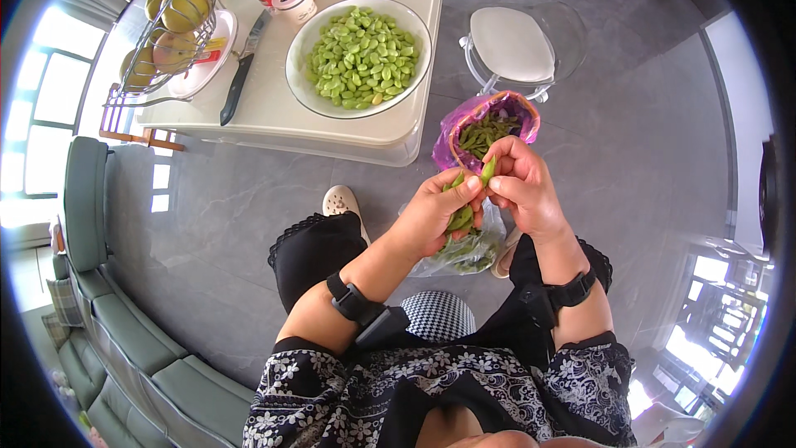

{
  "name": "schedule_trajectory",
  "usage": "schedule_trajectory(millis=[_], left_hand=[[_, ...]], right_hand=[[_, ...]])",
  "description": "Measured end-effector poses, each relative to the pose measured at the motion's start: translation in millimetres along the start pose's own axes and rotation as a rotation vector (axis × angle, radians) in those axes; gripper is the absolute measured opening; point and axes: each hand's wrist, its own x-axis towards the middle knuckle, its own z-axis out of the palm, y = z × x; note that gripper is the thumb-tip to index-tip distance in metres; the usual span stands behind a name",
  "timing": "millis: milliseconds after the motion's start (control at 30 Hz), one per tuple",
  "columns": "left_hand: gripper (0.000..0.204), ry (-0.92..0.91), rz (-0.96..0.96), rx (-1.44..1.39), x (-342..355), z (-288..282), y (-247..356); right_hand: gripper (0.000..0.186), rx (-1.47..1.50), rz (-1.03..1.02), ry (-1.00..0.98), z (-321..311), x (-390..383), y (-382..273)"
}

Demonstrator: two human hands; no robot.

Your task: The person is shelling green beans, removing the beans from the pods and placing them into a plastic bag.

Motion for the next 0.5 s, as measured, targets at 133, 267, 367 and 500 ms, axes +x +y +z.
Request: schedule_trajectory(millis=[133, 267, 367, 500], left_hand=[[0.021, 0.021, -0.001, 0.004, -1.5, 4.5, 3.0], [0.02, 0.016, 0.006, -0.014, 0.1, 7.6, 3.6], [0.021, 0.012, 0.01, -0.011, 2.5, 9.0, 2.6], [0.021, 0.017, -0.014, -0.027, 3.6, 9.7, -0.5]], right_hand=[[0.021, 0.012, -0.02, 0.007, 1.3, 0.5, 0.2], [0.021, 0.007, -0.041, 0.018, 0.2, 0.1, -1.3], [0.021, -0.012, -0.035, 0.028, 0.3, -0.9, -5.5], [0.022, 0.013, -0.046, 0.024, -4.1, -0.2, -1.8]])
